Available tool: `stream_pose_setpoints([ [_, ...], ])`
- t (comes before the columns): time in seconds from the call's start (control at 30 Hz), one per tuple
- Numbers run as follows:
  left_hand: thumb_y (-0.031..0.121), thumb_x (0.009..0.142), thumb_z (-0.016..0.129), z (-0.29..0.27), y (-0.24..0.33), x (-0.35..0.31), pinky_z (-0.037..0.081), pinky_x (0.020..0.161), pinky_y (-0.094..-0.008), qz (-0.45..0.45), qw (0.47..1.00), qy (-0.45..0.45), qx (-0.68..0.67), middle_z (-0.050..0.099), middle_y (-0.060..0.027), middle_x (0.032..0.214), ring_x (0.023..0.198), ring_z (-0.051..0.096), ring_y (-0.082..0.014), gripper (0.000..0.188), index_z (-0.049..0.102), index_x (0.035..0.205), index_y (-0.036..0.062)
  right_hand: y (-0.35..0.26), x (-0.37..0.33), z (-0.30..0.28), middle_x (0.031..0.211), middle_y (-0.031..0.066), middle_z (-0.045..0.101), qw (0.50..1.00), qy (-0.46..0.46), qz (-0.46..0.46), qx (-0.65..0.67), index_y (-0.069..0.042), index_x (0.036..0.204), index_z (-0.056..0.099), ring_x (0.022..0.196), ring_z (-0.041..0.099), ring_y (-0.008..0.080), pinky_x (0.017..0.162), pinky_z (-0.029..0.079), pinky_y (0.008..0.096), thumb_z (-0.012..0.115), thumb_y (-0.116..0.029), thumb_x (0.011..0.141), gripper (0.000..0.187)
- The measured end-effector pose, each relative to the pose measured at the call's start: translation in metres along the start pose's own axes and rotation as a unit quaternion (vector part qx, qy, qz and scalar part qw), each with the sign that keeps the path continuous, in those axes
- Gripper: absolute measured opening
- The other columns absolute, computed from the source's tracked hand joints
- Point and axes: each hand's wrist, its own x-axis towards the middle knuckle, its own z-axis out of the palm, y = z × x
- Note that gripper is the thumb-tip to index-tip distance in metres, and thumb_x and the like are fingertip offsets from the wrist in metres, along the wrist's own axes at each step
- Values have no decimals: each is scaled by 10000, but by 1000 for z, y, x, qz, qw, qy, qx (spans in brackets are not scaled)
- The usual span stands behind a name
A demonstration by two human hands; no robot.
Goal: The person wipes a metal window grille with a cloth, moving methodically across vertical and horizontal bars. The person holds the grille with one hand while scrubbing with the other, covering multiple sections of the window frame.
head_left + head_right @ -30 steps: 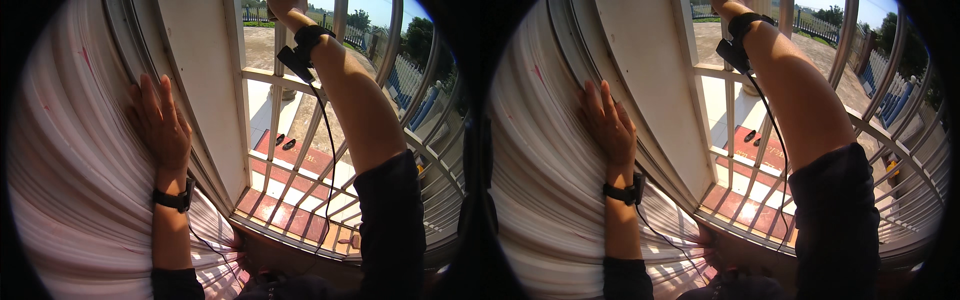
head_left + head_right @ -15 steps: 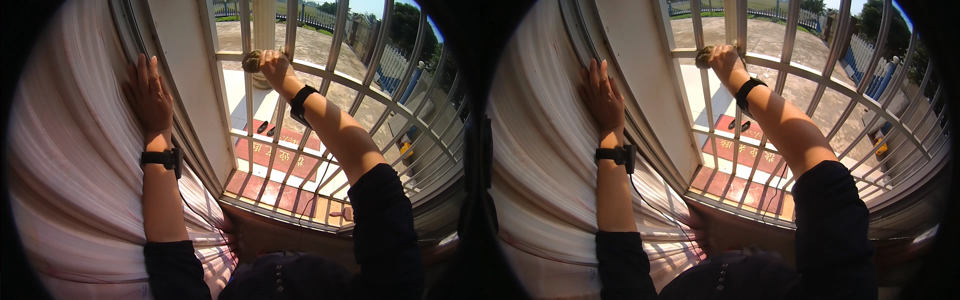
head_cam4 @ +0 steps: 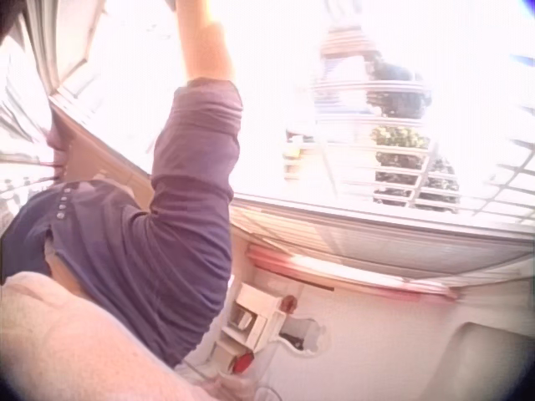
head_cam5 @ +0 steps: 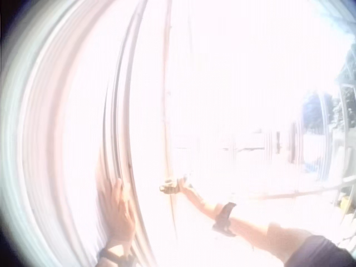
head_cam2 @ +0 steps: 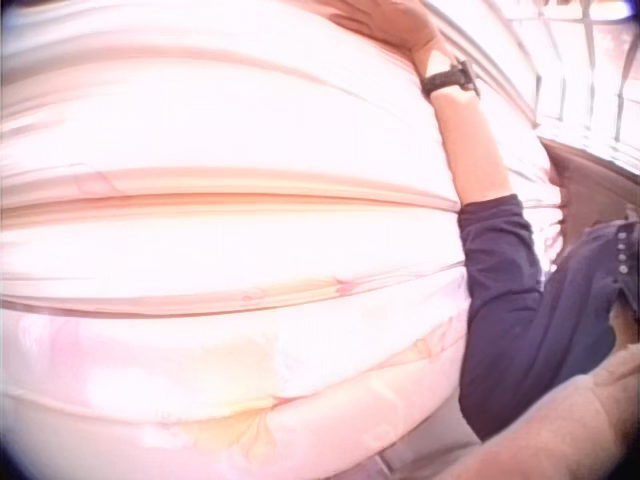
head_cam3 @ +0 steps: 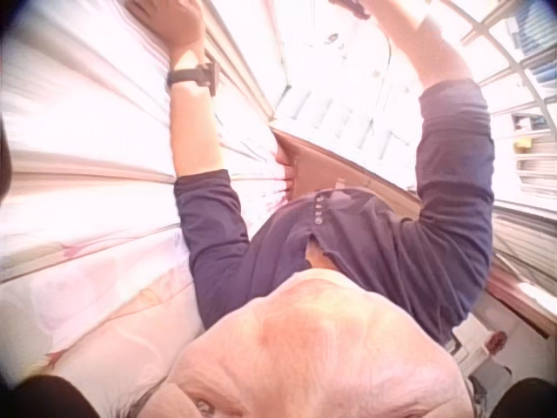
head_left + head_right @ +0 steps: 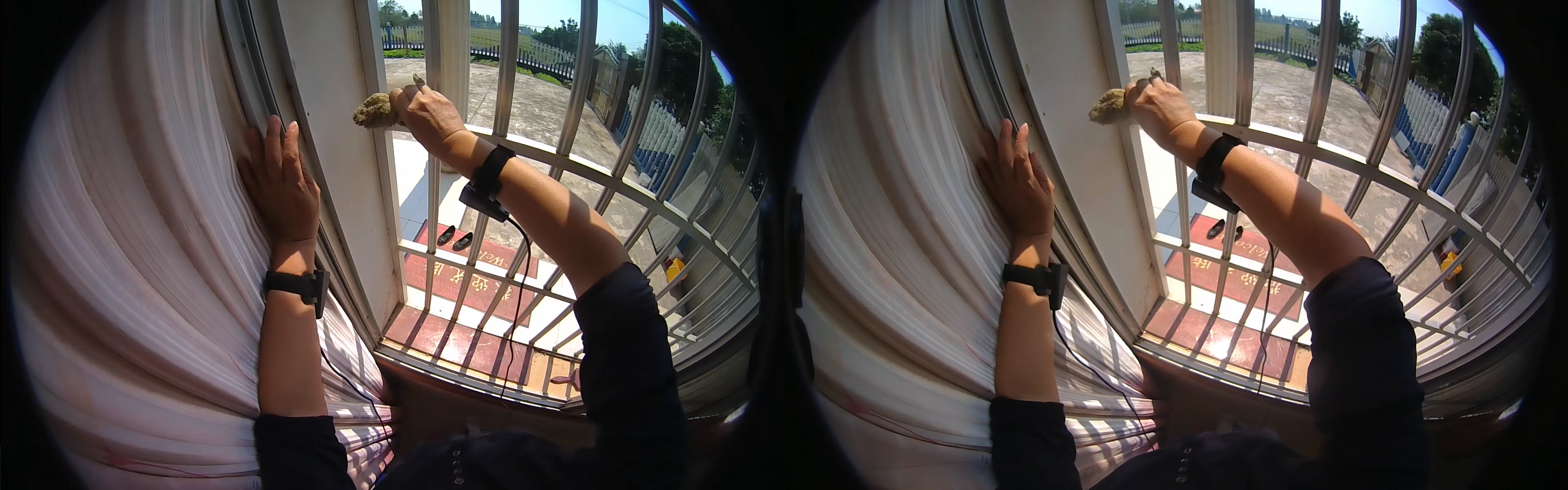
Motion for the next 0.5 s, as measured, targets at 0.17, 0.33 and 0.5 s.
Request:
stream_pose_setpoints([
  [0.17, 223, 1018, 382, 2, 0, -1, 282, 1070, -570, -11, 1000, -12, 11, 421, -38, 1455, 1356, 377, -340, 343, 443, 1355, 200, -29, 22, 70, 949, 156, 680, 972, -201, 119, 14, 14, 1033, 664, 914, 673, 261, 697, 526, 369, 537, -116, 848, 260],
  [0.33, 247, 1023, 368, 1, 0, -4, 262, 1091, -565, 5, 1000, -13, 13, 410, -41, 1459, 1380, 344, -334, 353, 432, 1369, 213, -22, -46, 60, 1364, 188, 512, 979, -59, -66, -184, 25, 1301, 526, 1218, 517, 311, 1021, 412, 381, 519, -120, 875, 450],
  [0.5, 170, 987, 465, 1, -2, -2, 310, 1050, -559, 23, 1000, 2, 7, 421, -41, 1445, 1343, 388, -333, 358, 433, 1342, 204, -5, -80, 67, 1477, 57, 407, 994, 31, -80, -73, -57, 1333, 519, 1397, 325, 216, 1173, 253, 358, 513, -82, 856, 478],
])
